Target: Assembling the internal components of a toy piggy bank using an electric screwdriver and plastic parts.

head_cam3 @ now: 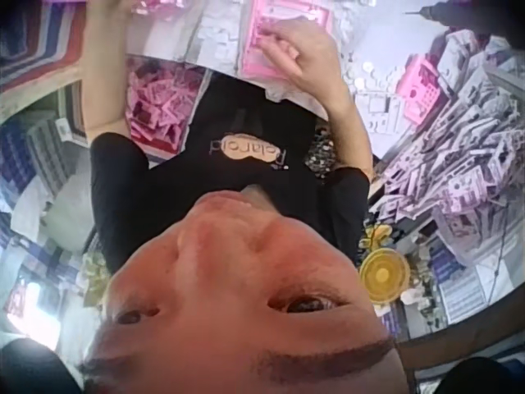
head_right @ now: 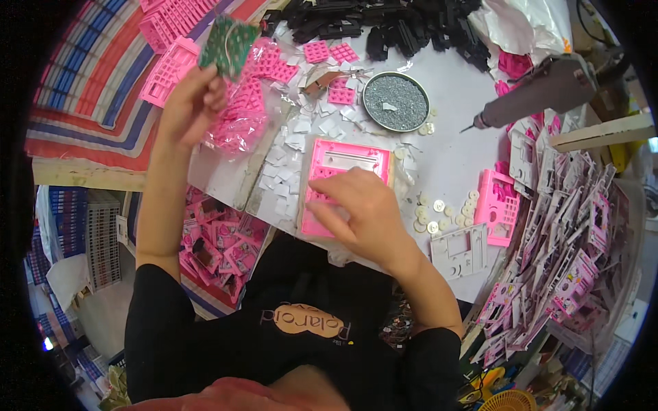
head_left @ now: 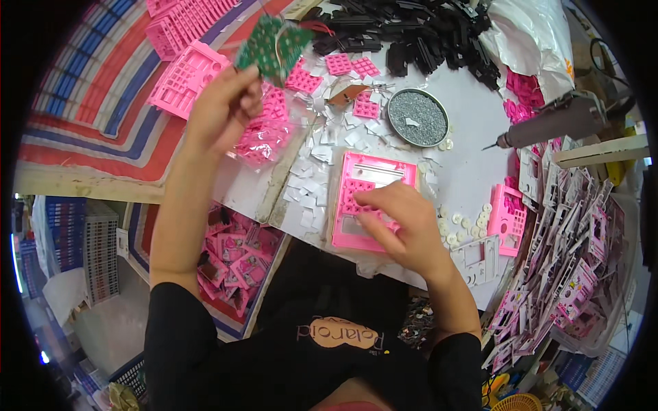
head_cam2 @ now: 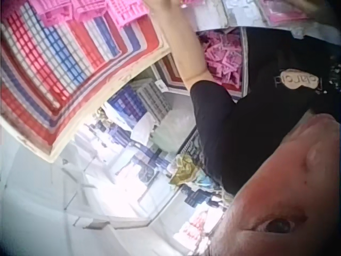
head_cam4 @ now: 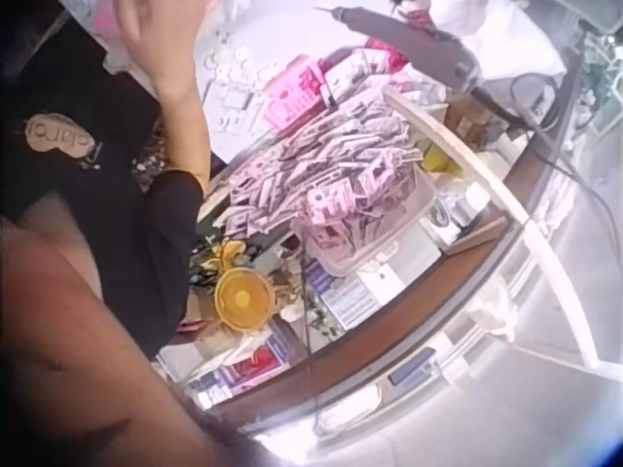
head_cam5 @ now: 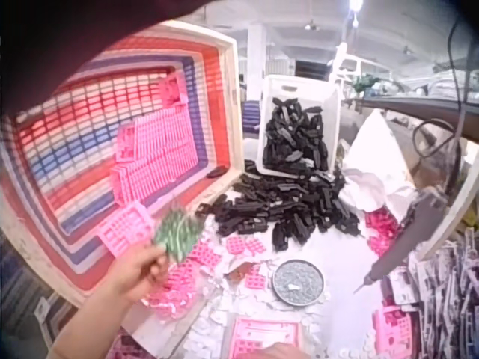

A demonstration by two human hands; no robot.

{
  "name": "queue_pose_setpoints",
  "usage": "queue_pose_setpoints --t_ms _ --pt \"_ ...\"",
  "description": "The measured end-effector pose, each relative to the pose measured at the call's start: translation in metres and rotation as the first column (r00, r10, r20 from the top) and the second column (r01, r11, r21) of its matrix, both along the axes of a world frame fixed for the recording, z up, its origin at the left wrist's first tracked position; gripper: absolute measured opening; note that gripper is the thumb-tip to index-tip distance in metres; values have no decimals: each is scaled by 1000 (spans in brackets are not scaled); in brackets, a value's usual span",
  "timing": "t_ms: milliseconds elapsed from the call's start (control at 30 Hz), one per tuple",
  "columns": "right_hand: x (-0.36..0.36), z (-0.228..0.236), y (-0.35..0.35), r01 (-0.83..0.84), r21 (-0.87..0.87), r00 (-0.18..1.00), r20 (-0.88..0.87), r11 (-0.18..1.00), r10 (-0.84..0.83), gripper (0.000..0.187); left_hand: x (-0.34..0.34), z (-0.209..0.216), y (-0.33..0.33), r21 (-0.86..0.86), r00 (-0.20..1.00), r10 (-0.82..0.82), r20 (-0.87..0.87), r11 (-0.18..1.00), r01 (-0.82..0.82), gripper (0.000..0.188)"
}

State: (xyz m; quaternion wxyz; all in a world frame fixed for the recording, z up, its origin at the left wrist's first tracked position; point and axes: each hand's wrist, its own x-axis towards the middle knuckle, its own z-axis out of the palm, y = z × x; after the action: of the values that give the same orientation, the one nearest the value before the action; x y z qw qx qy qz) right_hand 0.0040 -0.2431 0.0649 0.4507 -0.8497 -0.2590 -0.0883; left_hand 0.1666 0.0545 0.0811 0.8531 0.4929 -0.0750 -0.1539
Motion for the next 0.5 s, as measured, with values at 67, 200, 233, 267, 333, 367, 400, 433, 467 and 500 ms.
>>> queue_pose_setpoints --t_ms 67,200,233,267,333,367,400,433,467,500 --pt "8 5 2 147 171 983 -131 974 -126 16 -31 -10 -8 42 998 55 0 998 -55 10" --pt "14 14 6 267 420 952 -254 867 -170 11 -74 -20 -28 383 926 228 302 860 -337 9" --pt "12 19 7 256 451 954 -260 855 -149 11 -77 -21 -30 421 842 213 496 789 -448 11" --pt "11 21 10 185 475 956 -290 860 -46 15 -79 -23 -32 428 725 169 667 710 -559 13" --pt "12 22 21 81 549 920 -362 832 149 22 -85 -18 -36 390 499 31 866 582 -714 23" --pt "13 21 29 54 599 887 -396 799 237 25 -87 -19 -37 351 408 -24 913 557 -753 25" --pt "18 18 39 147 681 829 -481 718 286 28 -89 -19 -38 307 314 -81 946 534 -787 28" --pt "24 15 50 251 738 760 -551 626 344 30 -91 -19 -40 260 220 -139 966 515 -817 31" --pt "29 13 55 365 766 687 -605 529 402 33 -92 -18 -36 249 138 -243 960 522 -815 36" --pt "31 8 55 336 783 696 -581 523 423 33 -94 -15 -37 282 151 -270 951 559 -780 36"
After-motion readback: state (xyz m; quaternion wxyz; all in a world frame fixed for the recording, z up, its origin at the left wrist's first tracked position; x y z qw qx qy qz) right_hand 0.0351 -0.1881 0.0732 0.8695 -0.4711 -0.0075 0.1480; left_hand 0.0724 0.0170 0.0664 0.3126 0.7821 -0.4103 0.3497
